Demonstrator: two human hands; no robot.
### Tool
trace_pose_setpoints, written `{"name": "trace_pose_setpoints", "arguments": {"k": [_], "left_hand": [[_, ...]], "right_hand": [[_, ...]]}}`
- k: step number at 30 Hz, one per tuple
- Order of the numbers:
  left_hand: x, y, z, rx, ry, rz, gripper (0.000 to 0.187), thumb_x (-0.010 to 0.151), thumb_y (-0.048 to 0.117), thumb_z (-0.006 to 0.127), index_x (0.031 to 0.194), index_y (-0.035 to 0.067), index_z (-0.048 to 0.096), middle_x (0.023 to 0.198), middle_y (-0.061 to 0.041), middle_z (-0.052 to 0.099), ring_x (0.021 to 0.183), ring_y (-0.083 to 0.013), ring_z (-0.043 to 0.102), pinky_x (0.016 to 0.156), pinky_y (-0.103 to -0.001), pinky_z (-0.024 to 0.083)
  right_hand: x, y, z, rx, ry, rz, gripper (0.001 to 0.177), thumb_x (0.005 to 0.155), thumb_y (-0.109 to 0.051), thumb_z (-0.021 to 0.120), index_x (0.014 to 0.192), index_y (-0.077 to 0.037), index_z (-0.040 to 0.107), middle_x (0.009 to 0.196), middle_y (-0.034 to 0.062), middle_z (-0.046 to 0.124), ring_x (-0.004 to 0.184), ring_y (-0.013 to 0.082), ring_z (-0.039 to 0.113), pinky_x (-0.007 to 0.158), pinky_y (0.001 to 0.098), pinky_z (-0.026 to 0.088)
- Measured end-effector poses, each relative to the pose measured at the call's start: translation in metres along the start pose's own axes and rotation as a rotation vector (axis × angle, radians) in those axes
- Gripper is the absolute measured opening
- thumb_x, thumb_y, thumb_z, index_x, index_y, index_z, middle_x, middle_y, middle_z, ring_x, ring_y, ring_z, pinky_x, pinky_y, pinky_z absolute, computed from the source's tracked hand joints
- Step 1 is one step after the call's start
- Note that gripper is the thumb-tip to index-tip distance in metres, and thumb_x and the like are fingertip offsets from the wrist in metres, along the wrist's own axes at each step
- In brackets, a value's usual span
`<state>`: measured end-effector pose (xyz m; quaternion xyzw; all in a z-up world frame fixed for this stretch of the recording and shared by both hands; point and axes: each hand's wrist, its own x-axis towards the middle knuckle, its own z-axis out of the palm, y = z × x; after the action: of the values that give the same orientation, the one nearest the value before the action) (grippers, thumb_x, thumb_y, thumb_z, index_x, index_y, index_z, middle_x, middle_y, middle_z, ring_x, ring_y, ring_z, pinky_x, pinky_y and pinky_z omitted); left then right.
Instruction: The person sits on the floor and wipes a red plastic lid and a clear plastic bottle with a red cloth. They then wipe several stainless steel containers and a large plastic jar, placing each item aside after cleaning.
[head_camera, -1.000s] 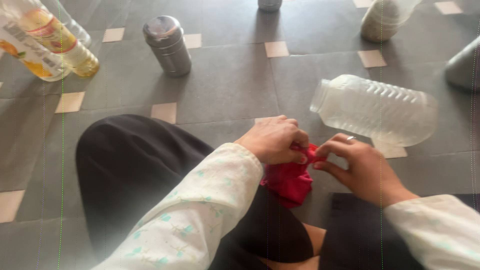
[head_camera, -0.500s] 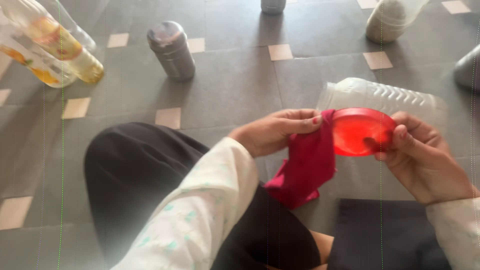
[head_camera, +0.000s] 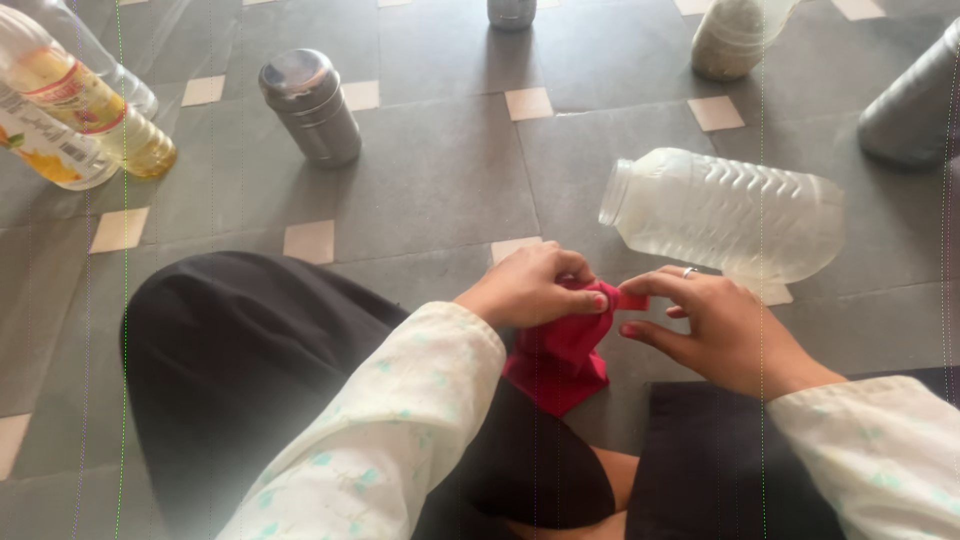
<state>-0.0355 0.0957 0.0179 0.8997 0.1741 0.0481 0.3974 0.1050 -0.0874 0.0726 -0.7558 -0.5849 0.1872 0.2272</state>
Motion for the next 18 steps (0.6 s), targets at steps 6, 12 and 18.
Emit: {"name": "trace_pose_setpoints", "arguments": {"k": [6,12,18], "left_hand": [[-0.006,0.010,0.009,0.059,0.018,0.003,0.044,0.080,0.048,0.073,0.105,0.012,0.080,0.097,-0.014,0.076,0.093,-0.0307,0.071,0.080,-0.042,0.054],[0.005,0.002,-0.020,-0.744,-0.149,-0.062,0.033,0.093,0.036,0.072,0.110,0.007,0.072,0.094,-0.004,0.074,0.083,-0.0147,0.068,0.073,-0.032,0.055],[0.004,-0.016,-0.018,-1.371,-0.207,0.083,0.024,0.102,0.030,0.073,0.114,0.010,0.070,0.100,0.003,0.070,0.091,-0.0076,0.063,0.082,-0.027,0.049]], "right_hand": [[-0.001,0.004,0.013,-0.184,0.012,0.189,0.034,0.082,-0.042,0.085,0.110,-0.023,0.078,0.100,-0.0007,0.078,0.089,0.0214,0.074,0.080,0.0367,0.060],[0.011,0.037,0.016,0.451,0.299,-0.022,0.024,0.089,-0.008,0.076,0.113,-0.004,0.076,0.103,0.0087,0.080,0.092,0.0150,0.074,0.081,0.0292,0.062],[0.013,0.055,0.016,1.064,0.514,0.011,0.024,0.105,-0.017,0.064,0.122,-0.001,0.069,0.115,0.0096,0.074,0.101,0.0170,0.071,0.092,0.0352,0.060]]}}
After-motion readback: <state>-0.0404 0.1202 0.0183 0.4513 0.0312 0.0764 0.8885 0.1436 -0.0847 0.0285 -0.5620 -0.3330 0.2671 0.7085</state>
